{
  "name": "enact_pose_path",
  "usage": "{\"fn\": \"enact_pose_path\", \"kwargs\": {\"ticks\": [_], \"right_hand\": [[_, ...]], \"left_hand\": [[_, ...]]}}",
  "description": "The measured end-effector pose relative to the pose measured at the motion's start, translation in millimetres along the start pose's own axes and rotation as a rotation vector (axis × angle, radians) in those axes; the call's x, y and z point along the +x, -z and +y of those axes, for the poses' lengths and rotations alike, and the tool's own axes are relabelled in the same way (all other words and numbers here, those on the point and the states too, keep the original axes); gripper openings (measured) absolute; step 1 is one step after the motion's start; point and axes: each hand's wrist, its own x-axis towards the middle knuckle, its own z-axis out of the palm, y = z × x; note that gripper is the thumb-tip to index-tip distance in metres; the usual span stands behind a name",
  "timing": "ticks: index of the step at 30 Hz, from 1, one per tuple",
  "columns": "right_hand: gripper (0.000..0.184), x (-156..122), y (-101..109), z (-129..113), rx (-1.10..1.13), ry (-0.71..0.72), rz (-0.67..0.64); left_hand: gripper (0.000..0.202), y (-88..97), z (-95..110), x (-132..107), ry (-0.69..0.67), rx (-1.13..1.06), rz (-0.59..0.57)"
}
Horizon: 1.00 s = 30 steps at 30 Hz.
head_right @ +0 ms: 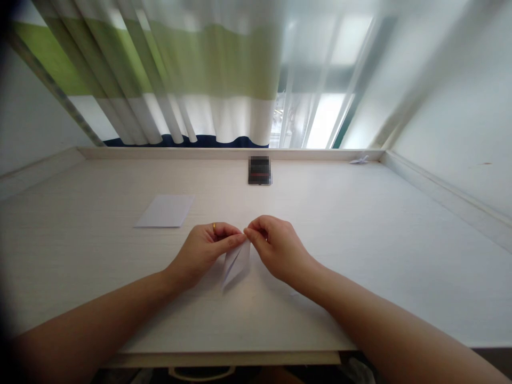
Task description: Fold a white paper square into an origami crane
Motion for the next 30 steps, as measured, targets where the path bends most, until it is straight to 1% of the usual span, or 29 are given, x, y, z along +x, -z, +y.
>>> {"fn": "enact_pose_path", "kwargs": {"ticks": [4, 8, 12, 15, 17, 19, 21, 22, 24, 27, 30], "right_hand": [[0.02, 0, 1, -2, 0.044, -0.043, 0.0], [0.019, -1, 3, -3, 0.053, -0.051, 0.04], [0.019, 1, 6, 1, 0.095, -0.121, 0.102], [0.018, 3, 4, 5, 0.186, -0.157, 0.098], [0.024, 4, 3, 7, 0.283, -0.166, 0.041], [0.029, 5, 1, 9, 0.381, -0.194, -0.091], [0.023, 5, 0, 10, 0.442, -0.251, -0.207], [0.019, 6, -1, 11, 0.457, -0.28, -0.232], [0.017, 7, -1, 11, 0.463, -0.32, -0.209], [0.017, 8, -1, 12, 0.452, -0.321, -0.128], [0.019, 7, 1, 12, 0.403, -0.318, -0.071]], "left_hand": [[0.018, 0.3, 0, 0, -0.014, 0.005, -0.013], [0.019, 1.1, 0, 1, -0.017, -0.04, -0.04], [0.026, 2.2, 0, 1, 0.012, -0.099, -0.062], [0.029, 3.0, 0, 2, 0.007, -0.087, -0.064], [0.029, 3.4, 0, 2, -0.027, -0.069, -0.081], [0.028, 3.8, -2, 3, -0.045, -0.04, -0.116], [0.03, 4.6, -3, 4, -0.042, -0.006, -0.141], [0.033, 5.2, -4, 5, -0.033, 0.011, -0.146], [0.039, 7.0, -4, 6, -0.009, 0.028, -0.147], [0.046, 10.0, -2, 7, 0.044, 0.025, -0.158], [0.048, 11.7, 1, 8, 0.088, 0.023, -0.175]]}}
